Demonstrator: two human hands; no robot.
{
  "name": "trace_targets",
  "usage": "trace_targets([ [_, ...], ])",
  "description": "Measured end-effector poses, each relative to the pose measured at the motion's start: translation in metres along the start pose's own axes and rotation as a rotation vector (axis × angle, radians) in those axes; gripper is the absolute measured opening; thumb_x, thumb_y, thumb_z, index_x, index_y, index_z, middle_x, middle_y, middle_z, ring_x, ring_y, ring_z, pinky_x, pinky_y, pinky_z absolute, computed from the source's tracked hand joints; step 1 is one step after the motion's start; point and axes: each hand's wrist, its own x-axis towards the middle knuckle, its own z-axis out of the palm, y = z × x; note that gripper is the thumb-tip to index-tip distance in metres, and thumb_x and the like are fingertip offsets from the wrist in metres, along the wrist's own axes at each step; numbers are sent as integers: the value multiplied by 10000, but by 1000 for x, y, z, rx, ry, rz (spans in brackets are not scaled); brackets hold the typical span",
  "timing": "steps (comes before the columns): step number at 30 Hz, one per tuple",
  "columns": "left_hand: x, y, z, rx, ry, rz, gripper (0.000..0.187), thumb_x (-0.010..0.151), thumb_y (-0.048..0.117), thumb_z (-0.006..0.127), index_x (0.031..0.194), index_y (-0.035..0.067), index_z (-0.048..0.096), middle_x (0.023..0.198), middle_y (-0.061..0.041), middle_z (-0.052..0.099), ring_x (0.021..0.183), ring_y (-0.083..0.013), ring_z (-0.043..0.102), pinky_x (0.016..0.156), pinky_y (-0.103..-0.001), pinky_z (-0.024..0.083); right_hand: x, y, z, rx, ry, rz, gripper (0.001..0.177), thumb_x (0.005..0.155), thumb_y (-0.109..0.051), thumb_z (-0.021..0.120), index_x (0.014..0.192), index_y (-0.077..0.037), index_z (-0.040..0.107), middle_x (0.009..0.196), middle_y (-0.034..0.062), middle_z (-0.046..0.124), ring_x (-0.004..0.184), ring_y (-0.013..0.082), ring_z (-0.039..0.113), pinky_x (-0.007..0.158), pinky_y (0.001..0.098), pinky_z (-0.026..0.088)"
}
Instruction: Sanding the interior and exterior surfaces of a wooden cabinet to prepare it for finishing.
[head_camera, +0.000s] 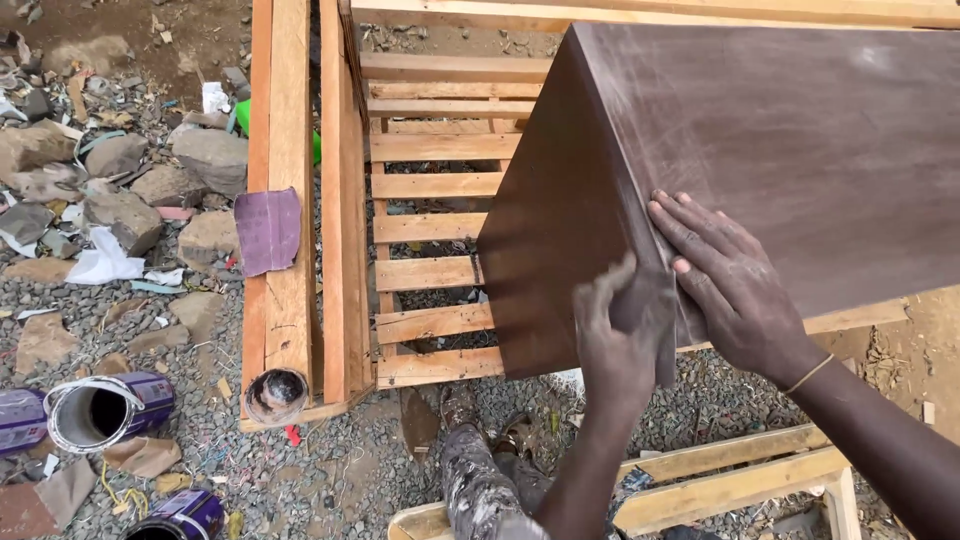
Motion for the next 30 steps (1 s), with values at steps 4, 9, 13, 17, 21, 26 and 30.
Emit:
trace_targets([
  [4,5,6,1,8,25,-174,799,625,756,638,1252,265,706,1217,-36,608,1226,-202,613,1091,-407,486,-3,-4,1,-16,-11,9,522,1104,-250,299,1597,-94,371,1678,95,357,1574,272,286,1267,470,194],
  [9,115,-3,25,-14,161,23,579,766,548,709,1251,232,694,1237,-66,638,1237,-203,622,1139,-369,451,-2,-3,-1,2,-4,30,524,1096,-264,309,1584,-92,394,1662,105,385,1574,276,287,1262,469,192],
  [13,11,4,2,13,21,55,613,840,576,661,1312,184,663,1244,-57,610,1258,-205,630,1113,-371,479,-5,-5,1,20,-15,17,527,1092,-267,309,1587,-103,387,1671,82,373,1580,252,279,1262,449,188],
  [17,-6,-10,4,-179,-14,-139,708,723,635,733,1217,129,689,1306,-62,635,1314,-189,612,1161,-352,459,-1,-6,0,-3,-5,15,523,1097,-268,292,1578,-90,397,1662,89,389,1577,267,289,1263,473,205],
  [21,107,-9,19,-3,165,-3,595,737,571,730,1234,245,712,1174,-61,631,1180,-218,654,1104,-357,463,-2,-5,4,-11,2,14,522,1090,-244,311,1575,-77,406,1658,108,396,1572,270,302,1265,463,201],
  [26,33,-11,14,7,139,173,549,859,495,684,1321,201,643,1220,-76,590,1226,-230,632,1119,-364,474,-2,-3,-2,-14,9,10,517,1100,-257,314,1579,-85,407,1659,107,398,1573,276,303,1260,464,204],
  [30,-98,-24,-12,-35,-14,80,644,831,502,775,1368,193,599,1179,-93,521,1067,-228,606,882,-378,596,-2,-4,0,19,-19,10,526,1098,-281,298,1575,-89,408,1665,97,385,1576,266,296,1269,461,192],
])
